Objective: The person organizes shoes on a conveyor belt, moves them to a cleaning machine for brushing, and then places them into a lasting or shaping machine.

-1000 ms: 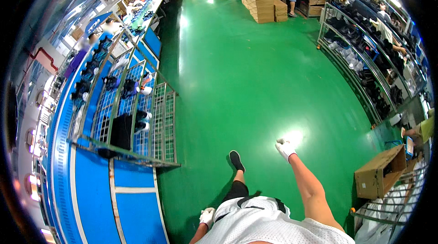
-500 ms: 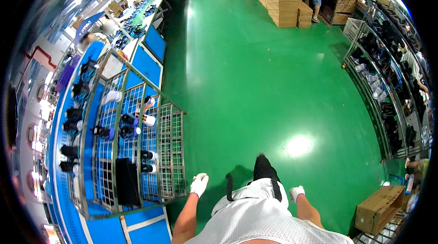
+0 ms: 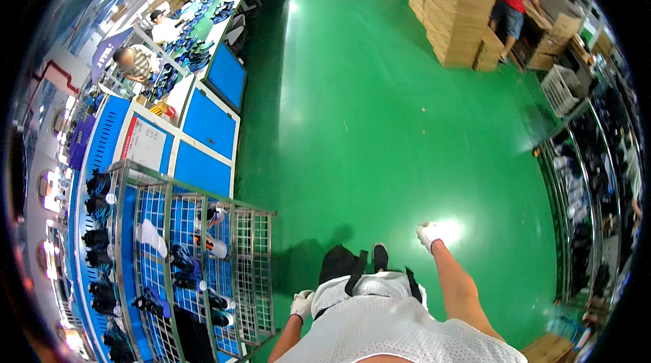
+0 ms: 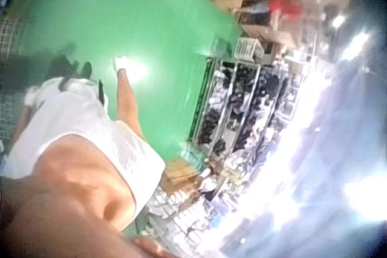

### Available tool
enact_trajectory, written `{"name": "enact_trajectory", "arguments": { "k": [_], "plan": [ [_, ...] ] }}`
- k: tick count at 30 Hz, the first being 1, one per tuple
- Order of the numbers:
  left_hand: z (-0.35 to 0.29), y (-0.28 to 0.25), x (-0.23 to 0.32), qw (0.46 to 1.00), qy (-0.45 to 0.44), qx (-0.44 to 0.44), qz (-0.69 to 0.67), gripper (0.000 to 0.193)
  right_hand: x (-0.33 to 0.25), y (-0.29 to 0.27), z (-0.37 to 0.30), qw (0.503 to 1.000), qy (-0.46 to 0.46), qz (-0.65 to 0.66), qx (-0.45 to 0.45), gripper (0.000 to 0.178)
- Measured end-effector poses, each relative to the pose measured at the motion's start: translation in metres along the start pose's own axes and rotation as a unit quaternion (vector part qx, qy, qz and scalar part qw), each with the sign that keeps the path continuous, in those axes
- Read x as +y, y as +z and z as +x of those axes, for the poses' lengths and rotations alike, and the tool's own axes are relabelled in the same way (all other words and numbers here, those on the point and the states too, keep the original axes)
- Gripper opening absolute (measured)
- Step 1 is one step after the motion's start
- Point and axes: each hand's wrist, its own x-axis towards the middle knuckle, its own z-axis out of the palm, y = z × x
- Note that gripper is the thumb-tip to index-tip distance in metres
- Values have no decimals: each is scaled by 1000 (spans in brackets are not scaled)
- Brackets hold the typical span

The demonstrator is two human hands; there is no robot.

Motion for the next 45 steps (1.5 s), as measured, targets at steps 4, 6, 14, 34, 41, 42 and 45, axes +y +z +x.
{"name": "enact_trajectory", "arguments": {
  "k": [4, 6, 14, 34, 41, 42, 45],
  "plan": [
    [73, -10, 33, 999, -44, -20, -15, 59, -178, -32, 86, 980, 9, 198, -24, 21],
    [106, -35, 79, 997, -61, -36, -4, 63, -228, -31, 127, 968, 29, 251, -13, 42],
    [339, -182, 225, 997, 35, 62, -5, 50, -242, -6, 238, 735, -188, -614, -219, 29],
    [666, -452, 523, 995, -73, 42, -57, 54, -715, 26, 705, 867, -188, -440, -142, 19],
    [763, -489, 591, 976, -131, 103, -138, 43, -968, 8, 851, 972, 61, 203, -98, 40],
    [786, -494, 593, 976, -148, 91, -132, 43, -989, 12, 872, 970, 54, 212, -109, 44],
    [850, -521, 597, 977, -108, 91, -159, 44, -1042, 31, 910, 971, 68, 209, -93, 45]
  ]
}}
